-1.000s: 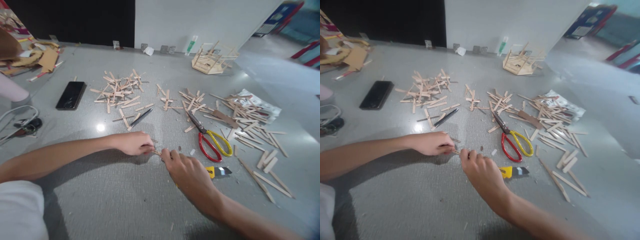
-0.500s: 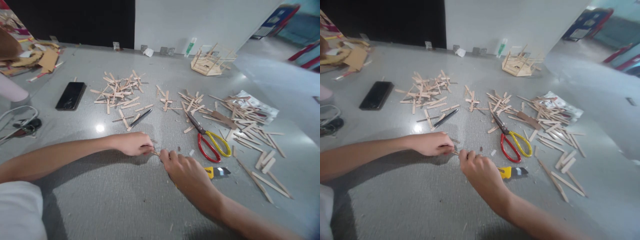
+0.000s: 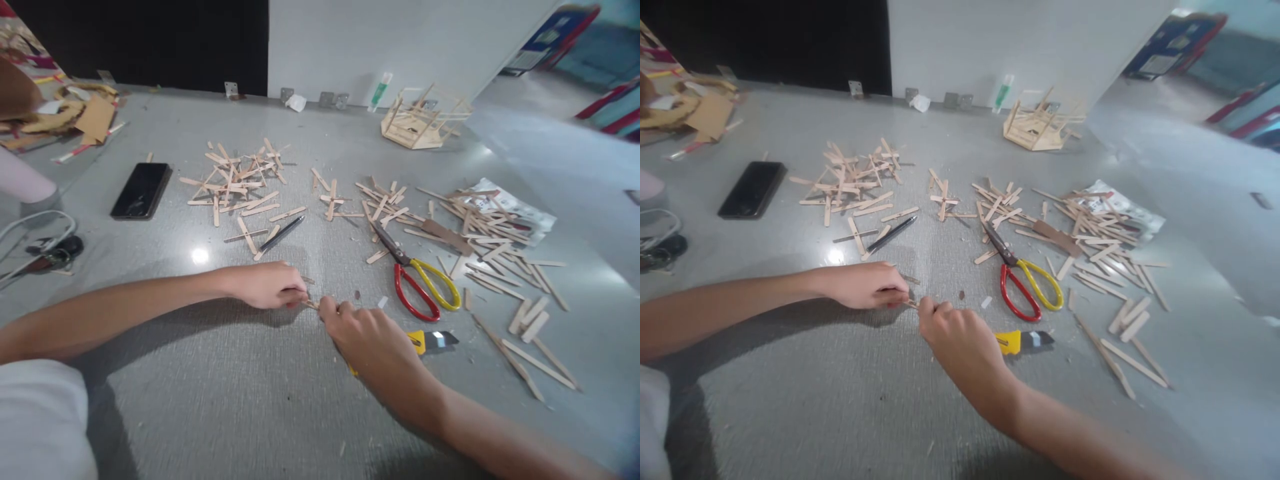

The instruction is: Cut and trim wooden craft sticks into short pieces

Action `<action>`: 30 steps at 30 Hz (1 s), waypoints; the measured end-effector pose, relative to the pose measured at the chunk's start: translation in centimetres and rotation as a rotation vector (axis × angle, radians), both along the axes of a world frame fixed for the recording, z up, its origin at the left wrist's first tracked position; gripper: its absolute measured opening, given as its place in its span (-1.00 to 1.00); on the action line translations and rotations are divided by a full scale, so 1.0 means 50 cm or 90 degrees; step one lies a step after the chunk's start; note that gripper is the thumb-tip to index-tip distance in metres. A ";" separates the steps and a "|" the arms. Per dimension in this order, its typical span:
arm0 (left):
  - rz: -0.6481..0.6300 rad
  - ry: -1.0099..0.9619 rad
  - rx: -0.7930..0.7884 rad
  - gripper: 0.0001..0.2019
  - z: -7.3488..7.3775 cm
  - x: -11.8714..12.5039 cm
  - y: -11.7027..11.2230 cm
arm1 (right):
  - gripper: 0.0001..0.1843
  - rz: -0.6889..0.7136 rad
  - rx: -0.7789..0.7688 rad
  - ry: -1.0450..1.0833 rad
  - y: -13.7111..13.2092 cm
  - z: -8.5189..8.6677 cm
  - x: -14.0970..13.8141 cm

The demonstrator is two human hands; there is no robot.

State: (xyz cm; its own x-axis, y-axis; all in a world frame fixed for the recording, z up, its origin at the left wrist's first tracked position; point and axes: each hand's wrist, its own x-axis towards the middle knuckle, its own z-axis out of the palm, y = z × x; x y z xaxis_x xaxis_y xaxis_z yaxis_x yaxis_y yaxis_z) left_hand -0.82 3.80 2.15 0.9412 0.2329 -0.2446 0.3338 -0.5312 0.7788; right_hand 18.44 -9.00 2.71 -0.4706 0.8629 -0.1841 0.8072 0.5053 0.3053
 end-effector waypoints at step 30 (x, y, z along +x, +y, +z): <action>0.104 0.013 -0.098 -0.78 0.011 -0.003 -0.004 | -0.73 -0.010 0.168 -0.007 -0.003 -0.024 0.010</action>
